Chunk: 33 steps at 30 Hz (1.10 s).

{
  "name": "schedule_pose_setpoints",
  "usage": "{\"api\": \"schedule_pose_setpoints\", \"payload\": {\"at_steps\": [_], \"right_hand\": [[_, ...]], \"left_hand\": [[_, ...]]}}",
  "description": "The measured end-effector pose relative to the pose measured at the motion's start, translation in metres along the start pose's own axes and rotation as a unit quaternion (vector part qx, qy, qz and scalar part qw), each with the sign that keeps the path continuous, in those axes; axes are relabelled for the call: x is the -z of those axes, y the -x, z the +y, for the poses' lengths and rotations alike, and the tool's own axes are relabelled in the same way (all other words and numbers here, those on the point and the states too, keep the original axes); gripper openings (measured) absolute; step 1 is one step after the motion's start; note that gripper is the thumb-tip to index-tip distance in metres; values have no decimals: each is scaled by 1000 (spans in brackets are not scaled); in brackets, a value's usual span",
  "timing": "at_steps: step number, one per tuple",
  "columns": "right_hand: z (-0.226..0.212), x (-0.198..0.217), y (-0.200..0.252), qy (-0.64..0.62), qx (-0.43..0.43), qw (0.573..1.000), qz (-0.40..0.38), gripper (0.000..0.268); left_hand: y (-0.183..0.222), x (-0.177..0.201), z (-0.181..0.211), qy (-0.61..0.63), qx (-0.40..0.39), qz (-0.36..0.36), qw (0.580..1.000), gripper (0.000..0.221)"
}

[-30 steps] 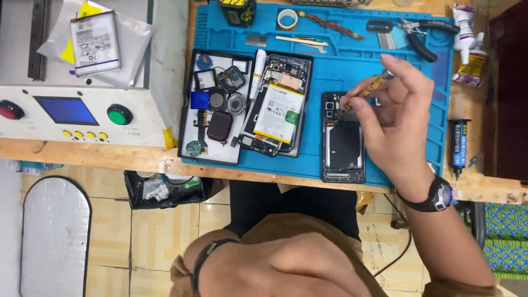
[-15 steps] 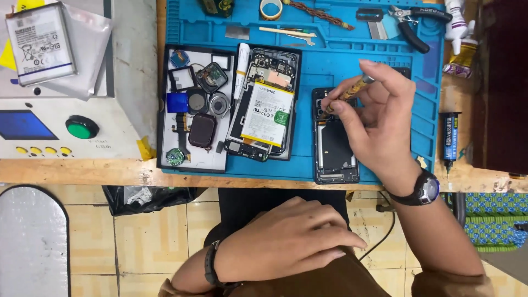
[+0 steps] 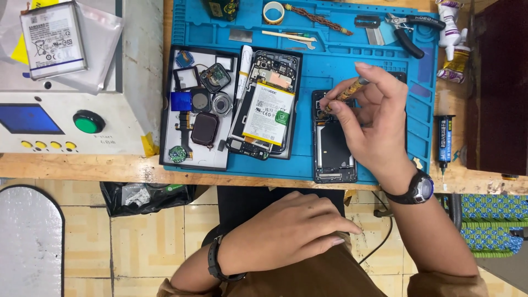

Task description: A person performs detailed repair work on a smartphone, manipulating internal components like the battery, motherboard, and ribbon cables using a screwdriver and tweezers.

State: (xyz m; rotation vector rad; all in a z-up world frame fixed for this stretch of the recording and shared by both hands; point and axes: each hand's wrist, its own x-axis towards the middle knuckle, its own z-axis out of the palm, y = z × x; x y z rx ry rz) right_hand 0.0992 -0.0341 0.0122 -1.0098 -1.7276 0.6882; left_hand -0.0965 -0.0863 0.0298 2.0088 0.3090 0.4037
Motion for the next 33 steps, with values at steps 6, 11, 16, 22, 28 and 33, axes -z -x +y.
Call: {"api": "schedule_pose_setpoints", "payload": {"at_steps": [6,11,16,22,28,33], "right_hand": [[2,6,3,164,87,982,-47,36],[-6,2,2,49,62,995,-57,36],[-5,6,1,115,74,990,-28,38],[-5,7,1,129,58,990,-13,36],[-5,7,2,102,47,993,-28,46],[-14,6,1,63,1,998,-8,31]], "left_hand": [[13,6,17,105,-46,0,993,28],[24,6,24,156,-79,26,984,26],[5,13,23,193,-156,8,969,26],[-9,30,30,-22,34,151,988,20],[-15,27,5,-242,185,306,902,11],[-23,28,-9,-292,176,309,888,10]]}}
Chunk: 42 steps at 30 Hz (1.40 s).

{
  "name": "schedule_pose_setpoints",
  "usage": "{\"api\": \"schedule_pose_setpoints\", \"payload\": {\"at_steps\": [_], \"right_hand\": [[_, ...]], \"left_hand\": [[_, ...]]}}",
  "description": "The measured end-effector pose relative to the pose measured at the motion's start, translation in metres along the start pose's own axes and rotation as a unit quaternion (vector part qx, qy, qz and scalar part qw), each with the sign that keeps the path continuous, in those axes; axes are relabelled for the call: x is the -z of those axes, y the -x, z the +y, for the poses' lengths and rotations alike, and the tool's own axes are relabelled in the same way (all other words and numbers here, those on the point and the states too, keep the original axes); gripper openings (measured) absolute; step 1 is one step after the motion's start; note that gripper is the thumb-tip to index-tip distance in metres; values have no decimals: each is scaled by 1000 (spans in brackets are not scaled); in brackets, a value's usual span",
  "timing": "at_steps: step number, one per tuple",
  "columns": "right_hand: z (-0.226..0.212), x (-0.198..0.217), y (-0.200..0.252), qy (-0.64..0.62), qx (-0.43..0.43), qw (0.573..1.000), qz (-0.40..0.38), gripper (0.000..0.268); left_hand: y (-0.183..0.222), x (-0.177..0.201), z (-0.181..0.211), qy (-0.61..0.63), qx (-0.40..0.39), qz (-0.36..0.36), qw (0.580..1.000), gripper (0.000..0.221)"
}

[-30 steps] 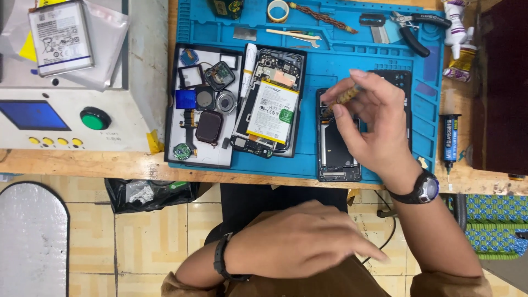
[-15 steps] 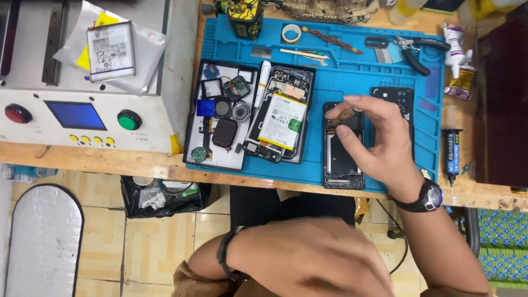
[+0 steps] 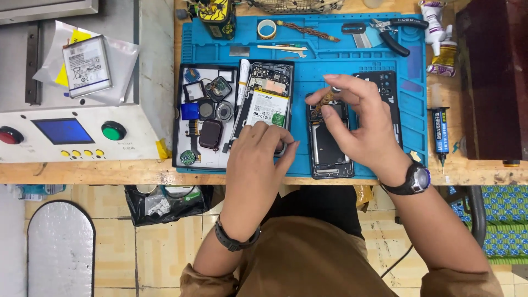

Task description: A person performs detailed repair work on a smartphone, manipulating internal components like the battery, motherboard, and ribbon cables using a screwdriver and tweezers.

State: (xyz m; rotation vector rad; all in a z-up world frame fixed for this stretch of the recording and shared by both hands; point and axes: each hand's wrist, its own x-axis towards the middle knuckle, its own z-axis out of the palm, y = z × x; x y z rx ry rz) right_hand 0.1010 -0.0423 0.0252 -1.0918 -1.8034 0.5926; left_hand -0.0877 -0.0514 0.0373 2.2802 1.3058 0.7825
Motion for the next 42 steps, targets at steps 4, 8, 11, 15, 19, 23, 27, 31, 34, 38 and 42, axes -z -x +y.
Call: {"api": "schedule_pose_setpoints", "payload": {"at_steps": [4,8,11,15,19,23,27,31,34,38,42], "right_hand": [[12,0,2,33,48,998,-7,46],[11,-1,4,-38,-19,999,17,39],[8,-1,4,-57,-35,998,22,40],[7,1,4,-62,-36,997,39,40],[6,1,3,-78,-29,993,84,40],[5,4,2,-96,-6,981,171,42],[0,10,1,-28,-17,961,275,37],[2,13,3,-1,-22,958,285,36],[2,13,3,23,-84,960,267,36],[1,14,3,13,-100,955,280,36],[-3,14,3,-7,-92,944,316,35]], "left_hand": [[-8,-11,-4,-32,2,13,999,9],[-16,-23,-7,-97,-28,10,995,9],[-24,-28,-7,-140,-49,10,989,7],[-33,-37,-8,-182,-63,14,981,9],[-39,-45,-10,-200,-86,30,975,9],[-42,-48,-10,-212,-89,19,973,8],[-42,-49,-9,-230,-91,2,969,10],[-40,-54,-7,-276,-103,20,955,16],[-39,-54,-3,-338,-113,51,933,23],[-36,-51,2,-366,-120,51,921,21],[-36,-46,5,-291,-68,101,949,12]]}}
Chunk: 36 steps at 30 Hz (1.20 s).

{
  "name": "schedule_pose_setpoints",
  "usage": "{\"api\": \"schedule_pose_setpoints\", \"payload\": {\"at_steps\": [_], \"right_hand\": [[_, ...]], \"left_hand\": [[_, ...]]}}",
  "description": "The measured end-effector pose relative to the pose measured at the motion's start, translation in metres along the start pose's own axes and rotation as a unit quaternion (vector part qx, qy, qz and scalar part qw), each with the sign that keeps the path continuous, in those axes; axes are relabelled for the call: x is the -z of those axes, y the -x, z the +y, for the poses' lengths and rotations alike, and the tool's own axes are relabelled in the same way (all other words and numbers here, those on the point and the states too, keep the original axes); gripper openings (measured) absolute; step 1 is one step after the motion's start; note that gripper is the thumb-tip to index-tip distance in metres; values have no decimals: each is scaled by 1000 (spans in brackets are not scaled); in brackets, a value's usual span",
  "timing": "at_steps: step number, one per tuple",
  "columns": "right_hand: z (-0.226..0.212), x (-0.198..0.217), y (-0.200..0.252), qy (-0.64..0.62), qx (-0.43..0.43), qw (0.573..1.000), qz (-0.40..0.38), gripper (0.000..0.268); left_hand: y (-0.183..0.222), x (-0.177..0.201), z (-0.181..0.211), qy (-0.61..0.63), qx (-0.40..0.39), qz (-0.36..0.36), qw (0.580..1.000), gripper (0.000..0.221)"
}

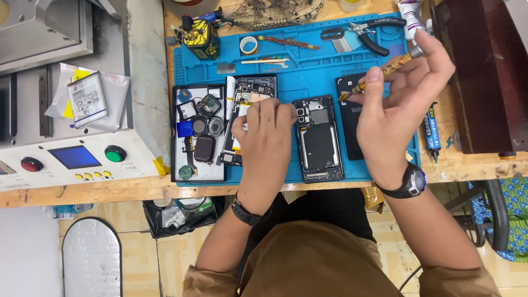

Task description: A person performs detailed repair work on a smartphone, manipulating internal components like the battery, motherboard, and ribbon cables using a screwdriver and tweezers.

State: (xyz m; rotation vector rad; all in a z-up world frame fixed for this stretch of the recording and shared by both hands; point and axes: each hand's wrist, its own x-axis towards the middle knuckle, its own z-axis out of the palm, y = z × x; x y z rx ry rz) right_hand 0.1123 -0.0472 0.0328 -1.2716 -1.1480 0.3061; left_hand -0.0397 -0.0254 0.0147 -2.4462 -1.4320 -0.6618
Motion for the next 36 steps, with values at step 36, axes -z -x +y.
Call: {"api": "schedule_pose_setpoints", "payload": {"at_steps": [36], "right_hand": [[21,-13,-12,6,24,982,-190,38]], "left_hand": [[52,34,24,239,-72,-157,956,33]]}}
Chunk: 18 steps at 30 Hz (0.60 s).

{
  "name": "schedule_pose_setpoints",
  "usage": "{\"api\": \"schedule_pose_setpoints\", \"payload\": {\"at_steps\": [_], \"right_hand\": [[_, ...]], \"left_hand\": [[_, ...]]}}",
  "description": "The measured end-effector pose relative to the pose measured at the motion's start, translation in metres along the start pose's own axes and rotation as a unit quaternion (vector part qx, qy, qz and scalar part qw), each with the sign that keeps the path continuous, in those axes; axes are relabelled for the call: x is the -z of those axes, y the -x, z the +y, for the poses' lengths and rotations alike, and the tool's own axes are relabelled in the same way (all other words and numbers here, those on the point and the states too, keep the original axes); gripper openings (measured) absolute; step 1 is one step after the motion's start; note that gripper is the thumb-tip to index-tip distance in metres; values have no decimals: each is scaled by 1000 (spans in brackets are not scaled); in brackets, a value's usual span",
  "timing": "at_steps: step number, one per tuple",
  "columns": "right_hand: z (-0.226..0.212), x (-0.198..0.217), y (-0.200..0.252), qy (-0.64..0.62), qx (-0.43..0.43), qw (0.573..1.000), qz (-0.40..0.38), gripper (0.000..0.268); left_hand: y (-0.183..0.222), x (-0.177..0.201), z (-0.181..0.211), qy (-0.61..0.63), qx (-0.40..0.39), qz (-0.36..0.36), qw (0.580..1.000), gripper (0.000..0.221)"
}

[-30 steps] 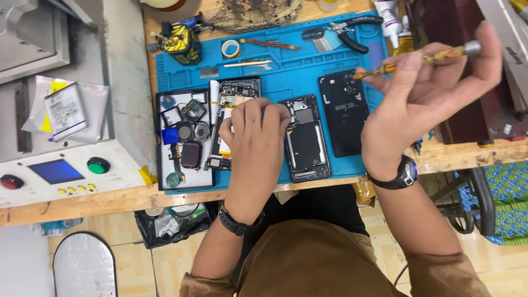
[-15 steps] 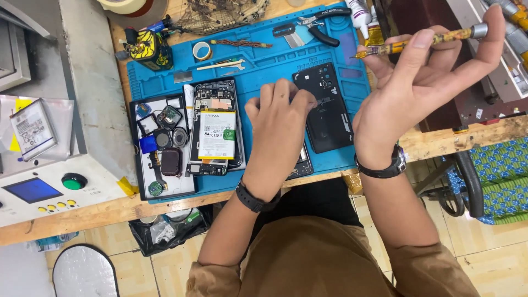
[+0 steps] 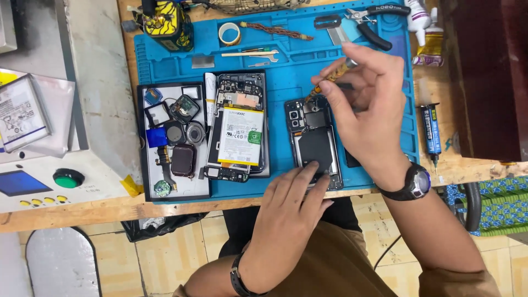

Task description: A person performs detailed repair work on a smartphone, manipulating internal components like the battery, motherboard, and ribbon cables using a screwdriver and tweezers.

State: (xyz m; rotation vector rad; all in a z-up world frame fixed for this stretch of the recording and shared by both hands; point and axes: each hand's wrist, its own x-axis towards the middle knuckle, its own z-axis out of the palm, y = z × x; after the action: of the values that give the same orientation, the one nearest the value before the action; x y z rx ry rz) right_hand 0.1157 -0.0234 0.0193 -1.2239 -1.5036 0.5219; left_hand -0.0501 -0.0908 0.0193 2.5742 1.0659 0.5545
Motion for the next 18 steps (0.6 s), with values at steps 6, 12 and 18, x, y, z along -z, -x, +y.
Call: {"api": "schedule_pose_setpoints", "payload": {"at_steps": [6,12,18], "right_hand": [[0,-5,1,1,7,1000,6,39],[2,-6,3,-8,-20,1000,-13,39],[5,-7,5,3,-11,1000,-13,41]], "left_hand": [[2,-3,-7,5,2,-6,1000,34],[1,-4,-8,9,1,15,1000,35],[4,-5,-7,7,4,9,1000,38]]}}
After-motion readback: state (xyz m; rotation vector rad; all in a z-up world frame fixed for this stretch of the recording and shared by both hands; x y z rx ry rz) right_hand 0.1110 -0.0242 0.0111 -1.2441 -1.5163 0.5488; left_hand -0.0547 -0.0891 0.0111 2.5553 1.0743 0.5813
